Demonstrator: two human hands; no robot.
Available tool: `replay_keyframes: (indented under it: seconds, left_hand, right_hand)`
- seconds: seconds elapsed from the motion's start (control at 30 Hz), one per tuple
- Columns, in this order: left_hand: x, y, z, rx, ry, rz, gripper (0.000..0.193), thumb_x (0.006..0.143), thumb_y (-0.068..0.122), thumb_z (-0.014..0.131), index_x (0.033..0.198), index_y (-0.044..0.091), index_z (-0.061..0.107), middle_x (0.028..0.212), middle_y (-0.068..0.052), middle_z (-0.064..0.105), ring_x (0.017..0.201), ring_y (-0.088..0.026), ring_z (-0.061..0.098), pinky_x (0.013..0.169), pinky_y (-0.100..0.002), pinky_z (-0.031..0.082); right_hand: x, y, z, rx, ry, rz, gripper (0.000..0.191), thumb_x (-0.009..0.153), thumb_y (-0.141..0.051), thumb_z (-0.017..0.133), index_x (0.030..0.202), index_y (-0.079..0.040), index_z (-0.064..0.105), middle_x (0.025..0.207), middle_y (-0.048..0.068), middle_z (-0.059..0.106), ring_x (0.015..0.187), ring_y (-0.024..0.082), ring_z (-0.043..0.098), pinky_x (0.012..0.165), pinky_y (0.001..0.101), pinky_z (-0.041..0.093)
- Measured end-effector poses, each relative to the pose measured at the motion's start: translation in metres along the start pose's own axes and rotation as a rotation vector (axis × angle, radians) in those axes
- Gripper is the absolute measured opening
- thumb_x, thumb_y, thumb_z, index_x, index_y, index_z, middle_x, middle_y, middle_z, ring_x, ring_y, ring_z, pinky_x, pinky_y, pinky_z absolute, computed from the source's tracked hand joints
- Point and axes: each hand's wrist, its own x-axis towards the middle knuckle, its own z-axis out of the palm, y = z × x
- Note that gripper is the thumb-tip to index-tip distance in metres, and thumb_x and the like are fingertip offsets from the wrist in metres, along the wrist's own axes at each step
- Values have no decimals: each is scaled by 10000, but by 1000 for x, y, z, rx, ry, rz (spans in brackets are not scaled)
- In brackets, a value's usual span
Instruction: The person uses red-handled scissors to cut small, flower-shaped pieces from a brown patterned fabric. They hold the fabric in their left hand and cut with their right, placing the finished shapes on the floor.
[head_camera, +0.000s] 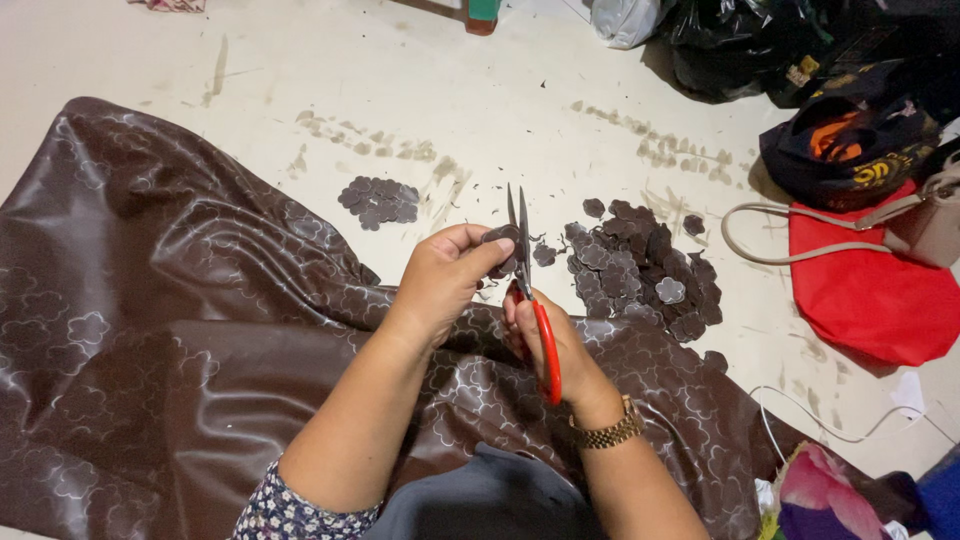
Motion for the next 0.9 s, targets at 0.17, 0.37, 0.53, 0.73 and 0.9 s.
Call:
replay_keyframes:
  seconds: [0.17, 0.37, 0.53, 0.73, 0.9]
  left_hand:
    - [0, -1, -1, -4, 1, 23, 103, 916, 87, 690, 954, -7, 710, 861, -36, 732, 766, -82, 654, 722, -228, 542]
    - [1, -2, -3, -73, 3, 5, 86, 924, 91, 692, 917, 5, 695, 837, -30, 718, 740, -73, 632, 691, -230, 519]
    - [2, -1, -5, -51, 19, -10, 92, 927, 101, 683, 914, 10, 696, 809, -25, 710, 705, -72, 614, 660, -228, 498]
    - [1, 2, -6, 31, 45, 2, 110, 920, 131, 684, 917, 22, 703, 796, -23, 710, 699, -68, 611, 629, -220, 465]
    - [0, 5, -5, 42, 51, 3, 115, 916, 149, 687, 916, 35, 704, 790, -24, 709, 686, -72, 613, 612, -224, 462]
  right_hand:
    - [0, -2, 0, -22, 3, 48, 440, 1059, -513, 416, 952, -98, 516, 732, -36, 428, 610, 86, 410, 542, 250, 359]
    - [-1, -6, 1, -76, 7, 58, 443, 1059, -504, 421, 942, -89, 526, 680, -34, 426, 576, 86, 410, 519, 252, 354]
    - [-1, -5, 1, -68, 10, 65, 454, 1053, -512, 437, 943, -82, 531, 697, -43, 428, 584, 81, 406, 524, 249, 361]
    - [-1, -2, 1, -89, 16, 67, 479, 1042, -532, 456, 965, -70, 556, 719, -62, 420, 611, 60, 384, 537, 239, 355]
    - [1, -2, 1, -185, 30, 37, 476, 1047, -528, 442, 953, -75, 556, 723, -76, 412, 622, 53, 372, 542, 233, 345]
